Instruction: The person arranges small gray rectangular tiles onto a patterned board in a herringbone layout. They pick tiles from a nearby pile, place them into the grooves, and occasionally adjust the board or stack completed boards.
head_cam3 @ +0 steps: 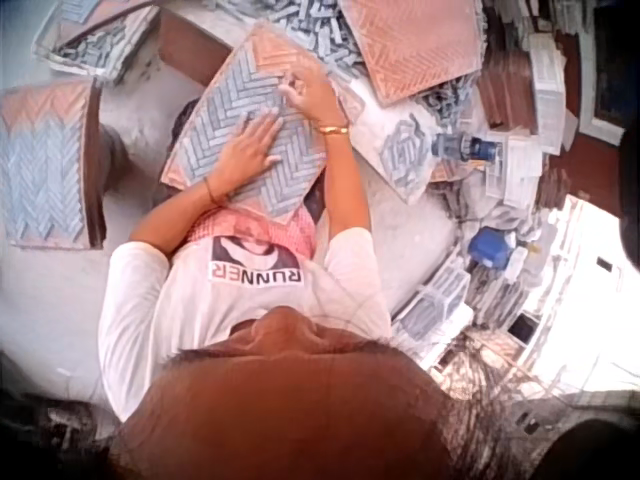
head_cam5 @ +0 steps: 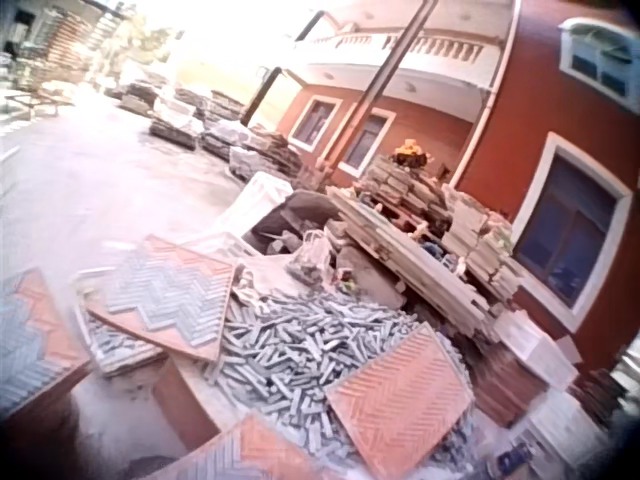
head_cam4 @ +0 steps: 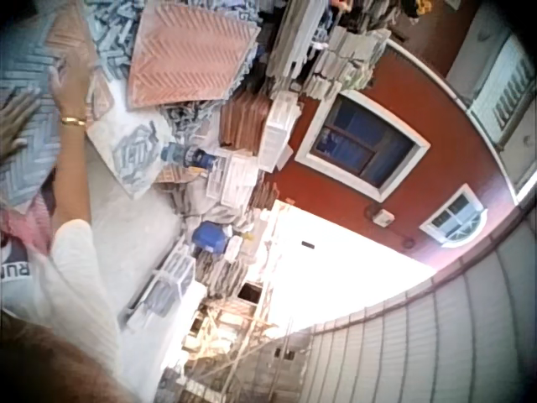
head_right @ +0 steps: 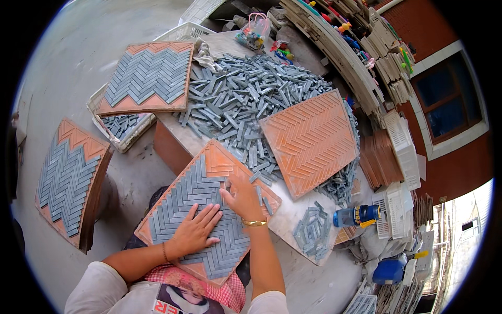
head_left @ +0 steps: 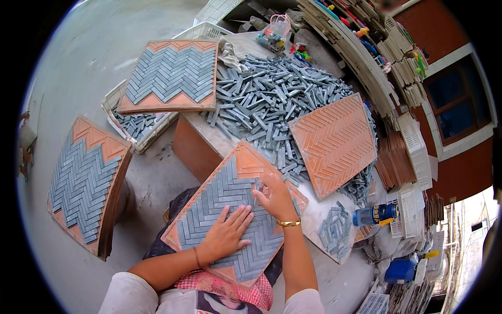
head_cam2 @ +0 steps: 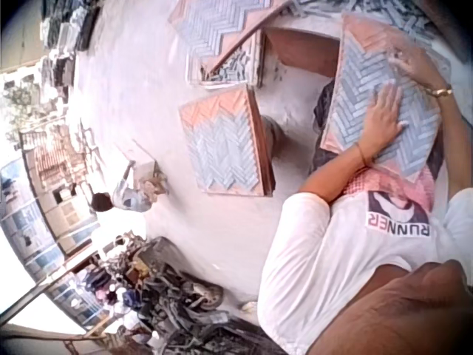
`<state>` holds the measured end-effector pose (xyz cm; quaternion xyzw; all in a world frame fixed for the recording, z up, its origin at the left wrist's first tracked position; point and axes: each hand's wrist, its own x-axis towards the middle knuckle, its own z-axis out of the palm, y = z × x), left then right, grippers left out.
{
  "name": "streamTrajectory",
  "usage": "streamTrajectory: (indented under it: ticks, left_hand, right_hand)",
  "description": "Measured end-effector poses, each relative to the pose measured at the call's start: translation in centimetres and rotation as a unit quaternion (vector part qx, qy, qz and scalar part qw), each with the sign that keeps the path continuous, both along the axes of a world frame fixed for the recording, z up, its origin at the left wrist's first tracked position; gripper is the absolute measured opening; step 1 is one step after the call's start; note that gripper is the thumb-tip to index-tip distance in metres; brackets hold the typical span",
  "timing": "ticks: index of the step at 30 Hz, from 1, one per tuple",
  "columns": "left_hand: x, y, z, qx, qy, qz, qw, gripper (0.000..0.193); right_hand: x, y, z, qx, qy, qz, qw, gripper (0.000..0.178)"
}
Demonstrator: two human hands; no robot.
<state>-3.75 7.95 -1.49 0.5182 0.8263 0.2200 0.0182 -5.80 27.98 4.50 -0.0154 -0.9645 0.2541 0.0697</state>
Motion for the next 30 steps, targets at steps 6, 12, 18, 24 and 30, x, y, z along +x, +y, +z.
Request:
streamTrajectory:
  ticks: [6, 12, 18, 24, 30]
  left_hand:
    - [0.1, -0.1, -0.5, 0.034, -0.037, -0.004, 0.999, 0.073]
    - [0.5, -2.1, 0.0, 0.026, -0.028, 0.057, 0.998, 0.073]
    - [0.4, -2.7, -0.9, 0.039, -0.012, 0.049, 0.998, 0.070]
    - [-1.2, -2.5, -1.3, 0.126, -0.010, 0.031, 0.992, 0.047]
    - [-2.6, -2.1, -0.4, 0.163, -0.047, 0.018, 0.985, 0.033]
  right_hand:
    - [7.3, -1.2, -2.0, -0.201, 0.092, -0.169, 0.960, 0.017]
    - [10.8, -1.9, -5.5, -0.258, 0.170, -0.217, 0.926, 0.018]
    - [10.1, -1.7, -5.1, -0.263, 0.179, -0.211, 0.924, 0.014]
    - [2.8, -0.8, -0.6, -0.071, 0.120, -0.091, 0.986, 0.006]
    - [-1.7, 0.8, -2.4, -0.049, 0.040, 0.027, 0.998, 0.013]
